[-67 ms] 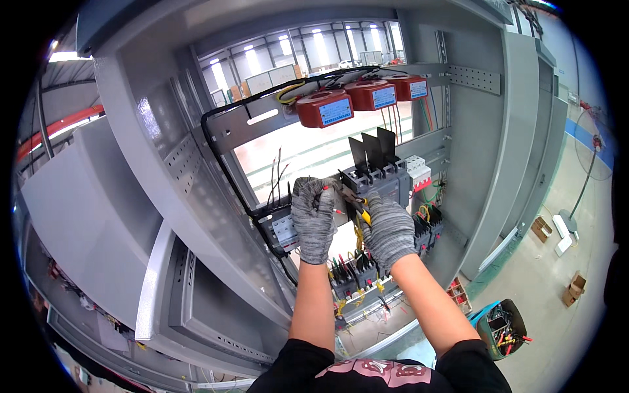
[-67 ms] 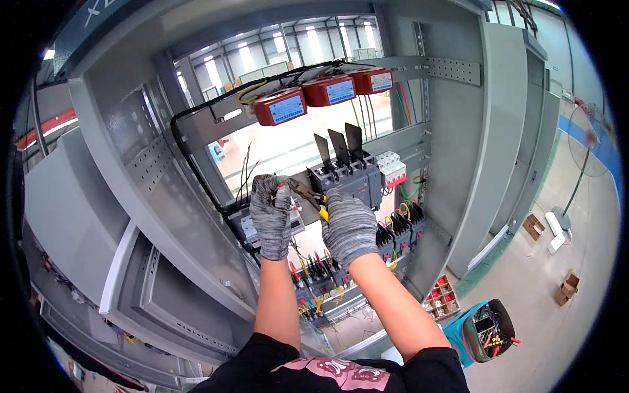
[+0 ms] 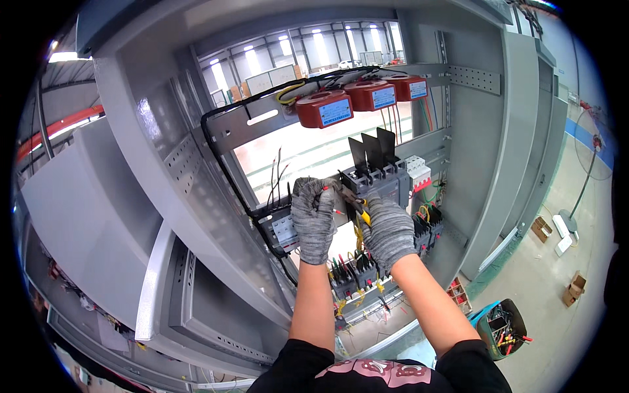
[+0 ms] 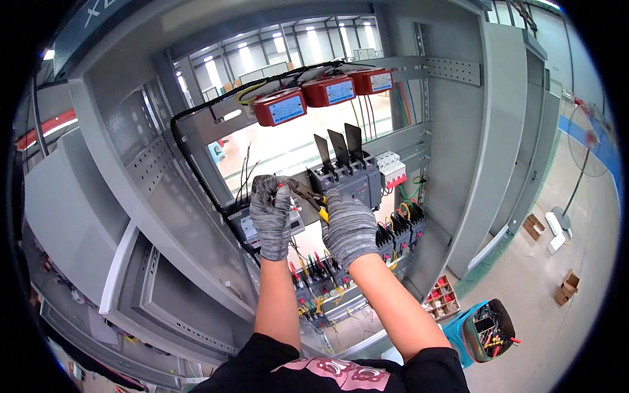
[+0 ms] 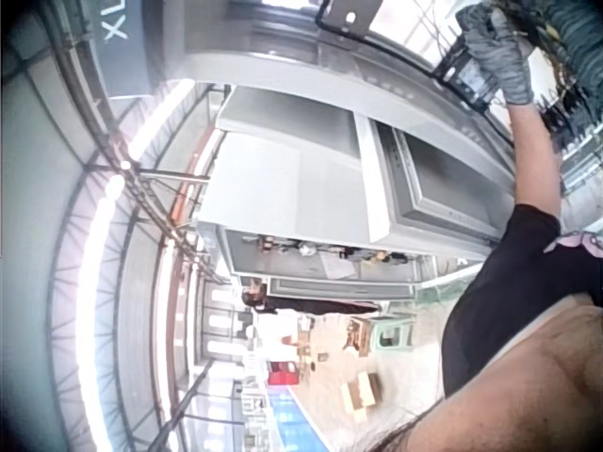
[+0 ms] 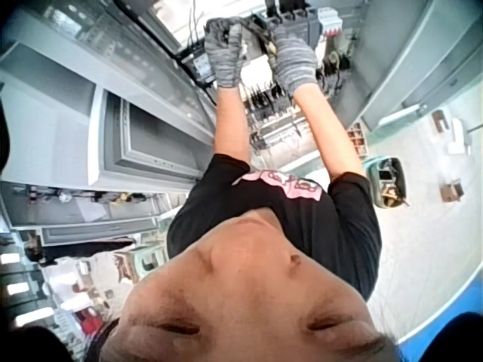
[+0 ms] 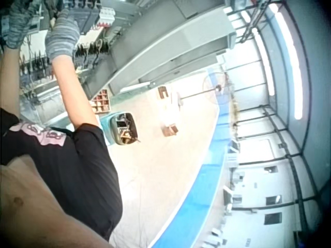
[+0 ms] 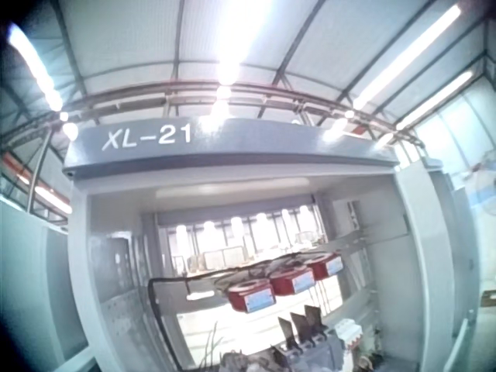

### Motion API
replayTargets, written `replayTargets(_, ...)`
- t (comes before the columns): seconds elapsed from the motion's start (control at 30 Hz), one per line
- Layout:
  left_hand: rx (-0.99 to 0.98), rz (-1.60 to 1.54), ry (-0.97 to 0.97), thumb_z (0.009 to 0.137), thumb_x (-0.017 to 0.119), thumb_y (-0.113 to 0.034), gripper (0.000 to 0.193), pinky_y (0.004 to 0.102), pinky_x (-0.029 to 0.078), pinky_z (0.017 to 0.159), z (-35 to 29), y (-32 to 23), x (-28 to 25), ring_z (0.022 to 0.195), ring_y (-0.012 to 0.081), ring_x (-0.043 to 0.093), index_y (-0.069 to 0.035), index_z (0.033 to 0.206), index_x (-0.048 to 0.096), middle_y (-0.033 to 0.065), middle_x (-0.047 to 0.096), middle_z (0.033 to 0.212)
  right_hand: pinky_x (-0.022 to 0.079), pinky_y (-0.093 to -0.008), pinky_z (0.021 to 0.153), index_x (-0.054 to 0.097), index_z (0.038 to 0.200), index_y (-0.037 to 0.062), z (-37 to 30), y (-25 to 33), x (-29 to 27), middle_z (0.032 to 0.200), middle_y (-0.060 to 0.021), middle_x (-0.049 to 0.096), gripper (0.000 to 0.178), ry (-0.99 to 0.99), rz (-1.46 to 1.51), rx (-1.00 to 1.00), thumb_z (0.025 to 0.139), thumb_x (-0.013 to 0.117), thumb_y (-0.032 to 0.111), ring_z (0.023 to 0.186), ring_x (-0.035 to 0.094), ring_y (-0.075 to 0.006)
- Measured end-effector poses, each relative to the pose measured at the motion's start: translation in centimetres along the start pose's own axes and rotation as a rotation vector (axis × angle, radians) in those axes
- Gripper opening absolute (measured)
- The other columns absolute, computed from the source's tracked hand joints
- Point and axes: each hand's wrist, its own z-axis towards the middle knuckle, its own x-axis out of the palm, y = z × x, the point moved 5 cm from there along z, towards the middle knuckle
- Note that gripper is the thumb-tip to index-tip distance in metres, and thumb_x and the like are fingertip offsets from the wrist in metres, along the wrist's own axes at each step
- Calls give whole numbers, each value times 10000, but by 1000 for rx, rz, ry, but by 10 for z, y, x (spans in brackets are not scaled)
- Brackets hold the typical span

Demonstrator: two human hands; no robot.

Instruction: The person works inside an open electrical panel, using a cordless screwdriver and pliers to connect and secure wires to terminal blocks and components. The person repeatedly strips wire ends, inserts them into terminals, and tightens connections while organizing the wiring within the panel.

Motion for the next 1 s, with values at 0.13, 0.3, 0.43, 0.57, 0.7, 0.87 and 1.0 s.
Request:
replayTargets(0.13,-30,-42,-10,845,641,-42,87,256,456,773,-2,4,-2,824,125,561,-7,924,636,34,581,904,490,-432,797,564,1076,12,0,5,-2,935,-209,629,363,5,85,-40,781,676,191,896,611,-368)
replayTargets(0.3,-25,-72,0,854,636,-39,76,251,457,769,0,7,-1,820,122,560,-7,922,635,28,575,898,496,-445,767,562,1067,-9,-3,7,1,936,-231,632,347,-145,-6,-155,785,676,158,854,616,-391)
replayTargets(0.43,10,-61,13,853,641,-36,76,243,451,767,1,-1,5,818,118,554,-5,923,644,29,566,900,501,-430,776,562,1081,-36,1,-10,29,948,-248,631,329,-116,323,-94,826,646,155,872,616,-410)
replayTargets(0.57,-26,5,39,851,635,-27,83,243,442,753,3,10,4,813,122,551,-8,927,662,30,561,891,501,-390,760,561,1113,-66,-2,-12,58,945,-249,636,344,-118,601,-15,877,622,177,866,635,-374)
replayTargets(0.7,7,190,97,861,606,-65,106,274,454,750,8,-4,8,810,163,572,-7,920,673,65,568,872,495,-333,723,565,1146,-56,-2,-24,75,907,-206,645,346,-96,706,22,903,622,184,790,626,-261)
replayTargets(0.87,62,351,175,882,582,-122,172,318,465,773,10,-10,14,823,229,592,1,973,659,108,590,890,484,-303,715,587,1100,-29,-5,-32,64,878,-152,639,291,-87,695,64,909,619,190,755,559,-159)
replayTargets(1.0,-49,205,234,916,553,-128,174,303,466,800,7,0,15,851,194,604,-12,992,658,98,639,918,496,-417,739,579,1102,-12,-3,-26,22,956,-236,638,333,-132,281,-48,908,577,259,855,625,-367)
